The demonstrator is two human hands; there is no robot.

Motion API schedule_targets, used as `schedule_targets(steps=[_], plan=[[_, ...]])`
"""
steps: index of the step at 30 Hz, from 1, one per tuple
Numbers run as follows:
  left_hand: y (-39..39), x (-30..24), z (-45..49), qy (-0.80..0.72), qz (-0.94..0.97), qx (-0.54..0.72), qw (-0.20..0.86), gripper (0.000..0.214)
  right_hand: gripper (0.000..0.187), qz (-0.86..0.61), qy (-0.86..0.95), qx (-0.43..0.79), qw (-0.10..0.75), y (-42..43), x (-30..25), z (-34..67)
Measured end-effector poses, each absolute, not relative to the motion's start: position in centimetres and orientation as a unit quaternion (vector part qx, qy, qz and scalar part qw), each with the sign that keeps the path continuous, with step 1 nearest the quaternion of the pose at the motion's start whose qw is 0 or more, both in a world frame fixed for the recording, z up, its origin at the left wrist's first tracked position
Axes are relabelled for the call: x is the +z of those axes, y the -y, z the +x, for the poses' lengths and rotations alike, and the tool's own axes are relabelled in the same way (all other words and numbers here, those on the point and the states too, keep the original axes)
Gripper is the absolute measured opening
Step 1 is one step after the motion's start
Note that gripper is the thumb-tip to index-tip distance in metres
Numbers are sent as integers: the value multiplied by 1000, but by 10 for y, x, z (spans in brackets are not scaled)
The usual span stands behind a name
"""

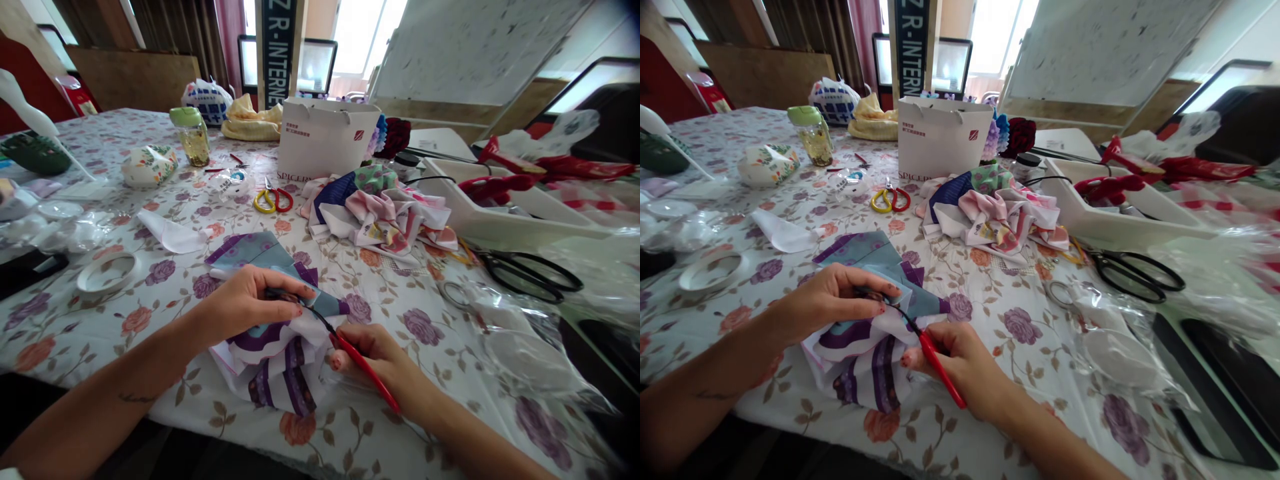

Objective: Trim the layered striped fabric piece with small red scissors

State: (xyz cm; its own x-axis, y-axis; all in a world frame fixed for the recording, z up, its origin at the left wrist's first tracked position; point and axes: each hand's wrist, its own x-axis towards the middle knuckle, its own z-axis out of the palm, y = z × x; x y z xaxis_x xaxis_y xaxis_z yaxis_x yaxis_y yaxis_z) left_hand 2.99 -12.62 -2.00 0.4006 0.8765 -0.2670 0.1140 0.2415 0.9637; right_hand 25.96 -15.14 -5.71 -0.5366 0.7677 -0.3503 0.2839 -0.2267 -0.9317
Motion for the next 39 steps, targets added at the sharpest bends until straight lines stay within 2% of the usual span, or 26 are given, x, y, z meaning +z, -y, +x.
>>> schedule_targets(steps=[10,13,19,23,27,30,36,39], plan=[[125,-26,32,-450,572,307,613,21,56,-452,593,640,185,151,-57,260],[125,-24,30,-438,578,292,624,27,56,-453,592,639,190,152,-56,259],[123,-16,23,-411,521,237,710,33,57,-447,589,638,215,151,-52,257],[121,-16,21,-433,549,254,669,43,56,-449,593,636,206,151,-54,258],[122,-21,23,-473,583,279,599,28,54,-459,588,635,200,152,-58,257],[124,-22,25,-454,576,294,612,18,53,-459,582,640,200,152,-58,256],[126,-21,27,-416,517,295,688,14,54,-463,575,644,203,151,-56,253],[126,-22,29,-415,512,305,688,13,54,-463,574,644,203,152,-56,254]])
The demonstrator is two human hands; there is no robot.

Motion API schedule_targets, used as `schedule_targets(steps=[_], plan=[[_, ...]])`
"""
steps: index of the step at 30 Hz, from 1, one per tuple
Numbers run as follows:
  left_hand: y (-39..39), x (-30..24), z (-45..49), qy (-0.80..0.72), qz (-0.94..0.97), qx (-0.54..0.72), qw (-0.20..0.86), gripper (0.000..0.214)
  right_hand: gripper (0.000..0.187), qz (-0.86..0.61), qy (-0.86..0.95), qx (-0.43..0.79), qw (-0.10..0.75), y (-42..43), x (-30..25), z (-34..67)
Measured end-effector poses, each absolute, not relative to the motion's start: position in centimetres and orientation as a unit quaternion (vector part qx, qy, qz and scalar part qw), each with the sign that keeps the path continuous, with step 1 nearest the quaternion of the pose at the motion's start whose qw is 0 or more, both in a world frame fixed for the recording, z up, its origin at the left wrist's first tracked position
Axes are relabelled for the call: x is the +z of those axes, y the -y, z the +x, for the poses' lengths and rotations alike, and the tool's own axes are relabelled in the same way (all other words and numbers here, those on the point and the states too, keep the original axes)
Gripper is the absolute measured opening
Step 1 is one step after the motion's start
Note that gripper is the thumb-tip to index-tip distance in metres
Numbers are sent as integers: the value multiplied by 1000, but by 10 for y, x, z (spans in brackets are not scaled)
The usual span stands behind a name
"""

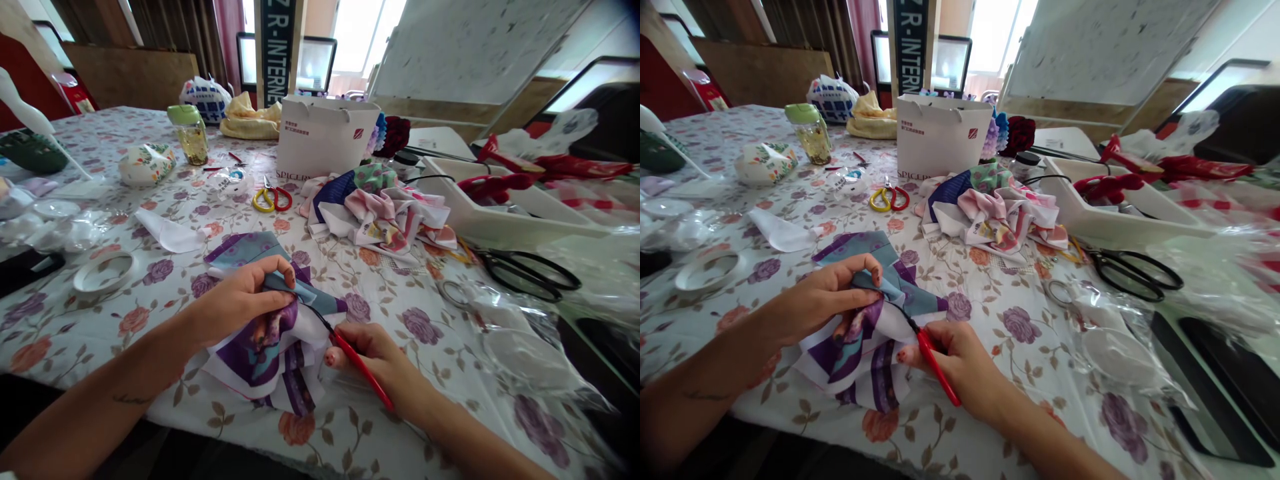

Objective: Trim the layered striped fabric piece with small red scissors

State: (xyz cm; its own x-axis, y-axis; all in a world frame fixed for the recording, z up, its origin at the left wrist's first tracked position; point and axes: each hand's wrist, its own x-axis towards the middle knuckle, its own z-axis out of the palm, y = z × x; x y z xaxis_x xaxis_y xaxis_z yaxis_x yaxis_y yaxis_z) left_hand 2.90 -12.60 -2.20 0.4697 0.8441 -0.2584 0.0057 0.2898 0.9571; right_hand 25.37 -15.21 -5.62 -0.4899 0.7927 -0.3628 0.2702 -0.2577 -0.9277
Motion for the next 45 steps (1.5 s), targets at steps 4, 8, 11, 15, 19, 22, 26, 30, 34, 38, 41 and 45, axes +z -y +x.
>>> schedule_targets(steps=[4,8,11,15,19,22,26,30,34,38,41,45], plan=[[127,-22,30,-430,507,329,671,16,55,-461,572,646,207,152,-57,255],[126,-20,28,-425,514,325,670,15,56,-462,576,641,210,153,-58,256],[124,-21,25,-426,537,322,652,15,55,-459,582,639,206,153,-58,256],[123,-25,27,-436,565,351,606,16,54,-457,590,635,200,153,-57,256],[124,-28,30,-431,561,378,598,13,52,-464,593,631,188,153,-57,256],[124,-29,31,-423,583,403,564,8,52,-465,603,621,189,153,-58,257],[124,-28,30,-433,623,381,528,18,51,-467,600,621,188,153,-59,258],[127,-23,30,-474,617,328,536,13,50,-468,593,629,183,153,-58,257],[128,-20,29,-478,602,313,558,14,50,-460,596,631,187,152,-57,256],[126,-27,28,-457,601,326,569,9,52,-464,598,628,181,152,-55,257],[125,-33,27,-436,611,335,570,7,53,-468,595,628,180,153,-55,257],[125,-33,27,-440,621,323,562,7,53,-466,595,630,181,154,-58,258]])
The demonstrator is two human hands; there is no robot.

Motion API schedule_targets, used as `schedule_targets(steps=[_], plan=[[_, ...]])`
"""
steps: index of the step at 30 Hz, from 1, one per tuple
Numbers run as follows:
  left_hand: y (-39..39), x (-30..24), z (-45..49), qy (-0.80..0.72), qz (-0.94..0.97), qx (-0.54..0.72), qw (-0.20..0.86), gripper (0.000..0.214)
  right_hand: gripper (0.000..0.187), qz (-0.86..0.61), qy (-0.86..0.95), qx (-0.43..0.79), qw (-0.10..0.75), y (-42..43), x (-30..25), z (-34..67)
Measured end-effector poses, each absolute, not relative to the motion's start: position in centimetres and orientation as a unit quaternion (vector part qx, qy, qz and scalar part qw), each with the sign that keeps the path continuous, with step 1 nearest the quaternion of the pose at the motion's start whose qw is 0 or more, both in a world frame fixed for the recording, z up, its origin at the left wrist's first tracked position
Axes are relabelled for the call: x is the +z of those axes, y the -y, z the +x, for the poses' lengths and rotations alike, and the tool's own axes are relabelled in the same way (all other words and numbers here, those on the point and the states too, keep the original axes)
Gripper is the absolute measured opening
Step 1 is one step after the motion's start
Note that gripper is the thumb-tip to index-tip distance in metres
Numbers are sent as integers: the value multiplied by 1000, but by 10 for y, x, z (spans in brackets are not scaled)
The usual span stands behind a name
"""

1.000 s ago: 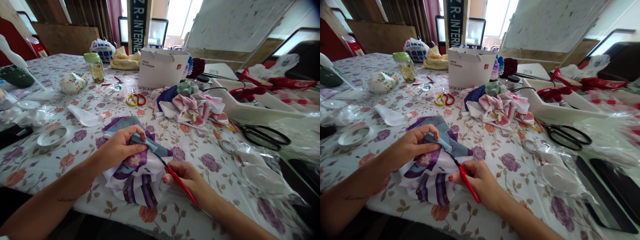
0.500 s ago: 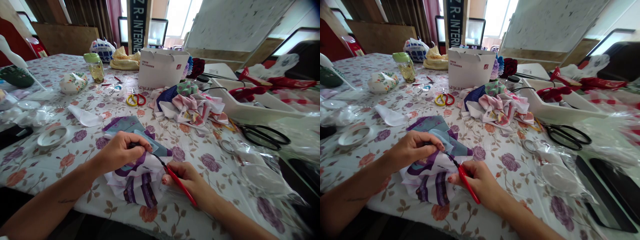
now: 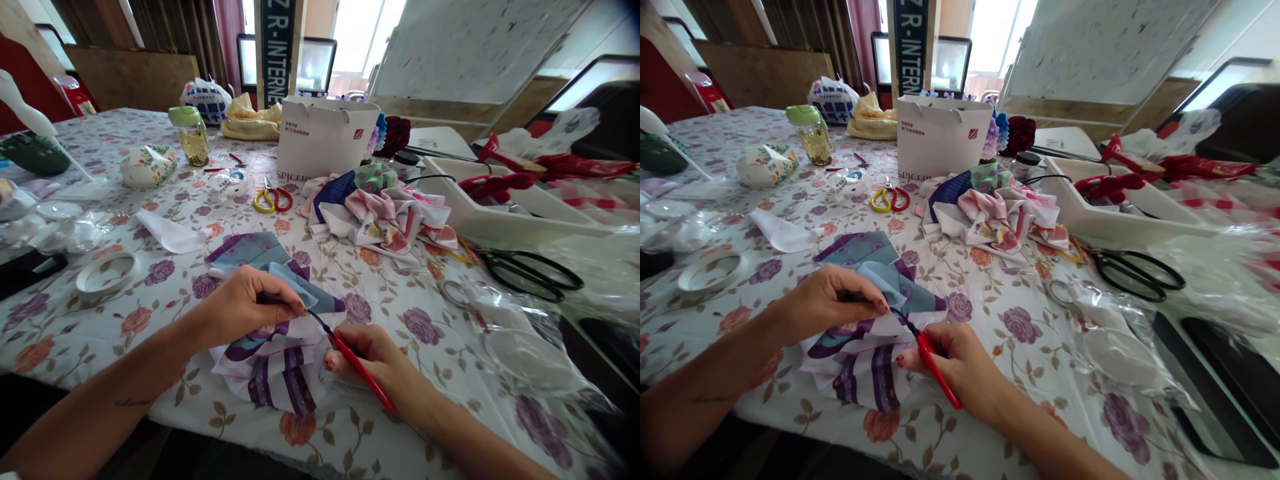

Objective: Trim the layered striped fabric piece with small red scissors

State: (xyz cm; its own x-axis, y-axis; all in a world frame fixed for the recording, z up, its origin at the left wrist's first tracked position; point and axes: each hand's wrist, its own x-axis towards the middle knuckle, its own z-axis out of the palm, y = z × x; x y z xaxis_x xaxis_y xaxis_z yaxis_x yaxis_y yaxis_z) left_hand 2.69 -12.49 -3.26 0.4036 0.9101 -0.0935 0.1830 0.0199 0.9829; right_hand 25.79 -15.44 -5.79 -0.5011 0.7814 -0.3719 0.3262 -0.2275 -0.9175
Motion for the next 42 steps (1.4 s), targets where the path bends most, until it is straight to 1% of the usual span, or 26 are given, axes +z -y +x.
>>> schedule_targets(steps=[5,8,11,17,20,25,32,42], plan=[[126,-26,30,-472,598,315,566,13,54,-457,604,628,177,153,-57,257],[126,-27,31,-463,582,340,575,8,55,-454,607,626,182,152,-57,258],[126,-29,30,-456,579,354,575,8,55,-452,603,630,187,152,-57,258],[129,-25,31,-496,582,316,562,18,54,-452,596,639,178,152,-56,257],[130,-22,31,-495,565,307,584,26,55,-452,594,641,178,152,-58,258],[130,-19,33,-479,500,308,652,39,53,-435,599,646,184,151,-64,260],[132,-18,37,-471,430,333,695,36,54,-408,583,680,175,151,-62,263],[128,-17,33,-466,433,282,718,41,55,-394,573,703,152,150,-62,266]])
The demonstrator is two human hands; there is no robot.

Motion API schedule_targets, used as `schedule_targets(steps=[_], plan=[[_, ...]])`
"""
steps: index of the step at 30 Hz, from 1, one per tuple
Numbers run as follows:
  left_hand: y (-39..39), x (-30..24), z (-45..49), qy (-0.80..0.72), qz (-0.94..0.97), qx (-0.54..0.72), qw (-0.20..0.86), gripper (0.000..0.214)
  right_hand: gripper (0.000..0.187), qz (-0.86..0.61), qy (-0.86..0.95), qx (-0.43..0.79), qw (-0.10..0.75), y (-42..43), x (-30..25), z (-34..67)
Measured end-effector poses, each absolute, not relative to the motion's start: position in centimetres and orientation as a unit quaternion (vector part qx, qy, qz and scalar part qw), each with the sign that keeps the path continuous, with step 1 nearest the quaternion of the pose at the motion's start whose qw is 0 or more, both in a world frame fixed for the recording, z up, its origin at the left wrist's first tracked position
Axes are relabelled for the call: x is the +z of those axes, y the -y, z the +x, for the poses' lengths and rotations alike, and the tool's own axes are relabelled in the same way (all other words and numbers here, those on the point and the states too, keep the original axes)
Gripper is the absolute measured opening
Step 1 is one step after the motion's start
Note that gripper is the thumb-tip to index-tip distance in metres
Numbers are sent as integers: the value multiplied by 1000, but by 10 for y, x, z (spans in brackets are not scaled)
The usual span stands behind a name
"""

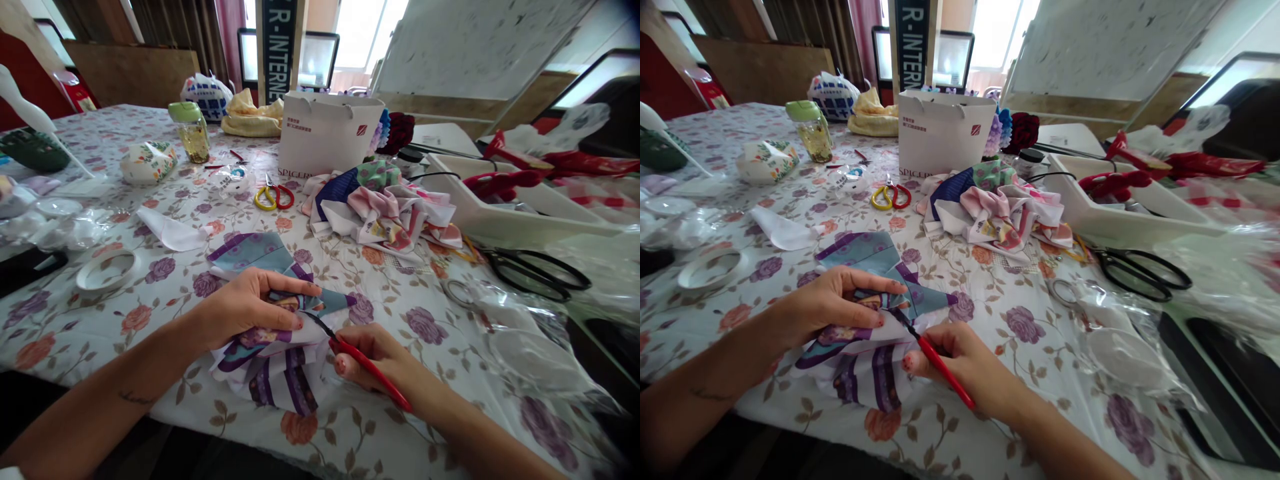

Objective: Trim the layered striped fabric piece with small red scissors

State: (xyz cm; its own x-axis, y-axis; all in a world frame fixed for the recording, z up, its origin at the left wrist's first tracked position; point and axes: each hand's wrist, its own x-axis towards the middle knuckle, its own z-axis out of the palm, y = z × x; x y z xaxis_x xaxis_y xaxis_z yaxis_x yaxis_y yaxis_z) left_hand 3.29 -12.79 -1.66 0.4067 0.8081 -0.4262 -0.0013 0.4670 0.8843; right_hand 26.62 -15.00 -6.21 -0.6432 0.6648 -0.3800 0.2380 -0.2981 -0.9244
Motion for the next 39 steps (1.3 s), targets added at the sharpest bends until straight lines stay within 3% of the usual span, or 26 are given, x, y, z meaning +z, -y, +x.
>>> schedule_targets(steps=[23,39], plan=[[124,-15,31,-441,404,237,765,41,55,-378,574,711,154,149,-57,265],[128,-8,34,-443,368,275,770,39,54,-380,558,719,166,148,-65,266]])
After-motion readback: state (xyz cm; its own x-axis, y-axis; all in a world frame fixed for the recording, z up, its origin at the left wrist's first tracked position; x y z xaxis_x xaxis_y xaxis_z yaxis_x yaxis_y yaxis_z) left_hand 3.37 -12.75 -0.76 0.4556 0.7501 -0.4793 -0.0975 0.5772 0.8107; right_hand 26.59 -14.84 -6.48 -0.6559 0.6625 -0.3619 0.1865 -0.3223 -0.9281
